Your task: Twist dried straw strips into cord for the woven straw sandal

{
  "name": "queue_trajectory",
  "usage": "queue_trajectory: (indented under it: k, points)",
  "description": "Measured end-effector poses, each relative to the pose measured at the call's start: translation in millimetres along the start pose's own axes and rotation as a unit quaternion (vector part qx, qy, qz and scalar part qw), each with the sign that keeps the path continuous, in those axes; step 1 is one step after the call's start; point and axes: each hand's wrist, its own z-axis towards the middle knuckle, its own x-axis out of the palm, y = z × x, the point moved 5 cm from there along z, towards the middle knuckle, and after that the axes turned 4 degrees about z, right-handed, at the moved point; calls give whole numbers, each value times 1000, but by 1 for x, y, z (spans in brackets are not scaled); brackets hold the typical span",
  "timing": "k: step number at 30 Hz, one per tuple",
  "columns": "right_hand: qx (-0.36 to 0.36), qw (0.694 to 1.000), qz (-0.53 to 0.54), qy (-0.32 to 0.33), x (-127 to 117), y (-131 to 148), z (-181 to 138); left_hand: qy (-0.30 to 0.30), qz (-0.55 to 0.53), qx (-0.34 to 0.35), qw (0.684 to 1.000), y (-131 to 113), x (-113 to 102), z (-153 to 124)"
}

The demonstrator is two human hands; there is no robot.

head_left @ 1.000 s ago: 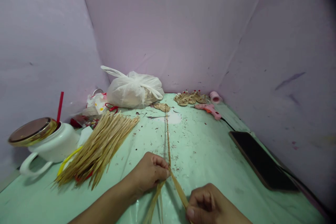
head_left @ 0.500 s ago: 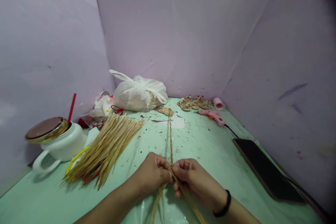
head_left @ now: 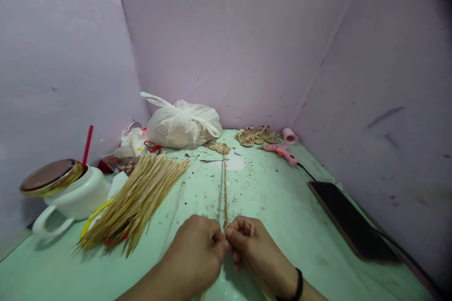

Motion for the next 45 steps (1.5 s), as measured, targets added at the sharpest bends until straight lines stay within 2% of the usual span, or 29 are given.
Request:
queue_trajectory:
  k: [3,6,8,9,11,13,14,15,17,18,20,23,26,29,32,34,36,40,43,45]
  points:
    - [3,1000,4,-3,0,-1,0,7,65,62,996,-11,11,-9]
    - [15,1000,-3,-4,0,-2,0,30,165,74,983,-16,24,-12]
    - [14,1000,0,5,0,-1,0,51,166,77,982,-17,27,-12]
    - [11,1000,6,10,0,0,0,51,135,79,986,-17,25,-11]
    - [11,999,21,24,1,2,-1,2,24,61,998,-13,11,-7]
    - [16,998,34,45,2,4,-2,-58,-122,-2,991,-3,-4,-1]
    - [17,998,39,55,2,4,-3,-48,-194,-44,979,3,-6,3]
    - [15,997,40,62,2,5,-3,-8,-259,-76,963,7,-3,6]
    - [10,997,33,73,2,6,-3,108,-360,-106,920,7,10,9]
    - [10,997,26,74,2,6,-2,148,-392,-106,902,5,16,10]
    - [6,997,0,76,1,5,-1,162,-420,-107,887,5,23,13]
    - [-44,994,-73,65,-1,7,1,117,-382,-140,906,12,27,15]
    - [-106,975,-196,26,-5,11,-1,82,-330,-156,927,17,28,17]
    - [-118,945,-305,-14,-11,13,-3,43,-309,-112,944,18,28,22]
    - [-91,935,-342,-33,-16,16,-7,21,-278,-70,958,18,30,25]
    - [-63,942,-330,-27,-17,16,-10,28,-284,-72,956,19,32,25]
    - [-52,947,-317,-7,-13,15,-14,47,-316,-104,942,19,34,23]
    - [-91,940,-328,11,-2,14,-24,74,-362,-151,917,16,32,18]
    - [-109,929,-355,13,4,15,-29,66,-375,-110,918,12,28,18]
    - [-91,928,-360,17,2,17,-29,50,-377,-78,922,12,26,20]
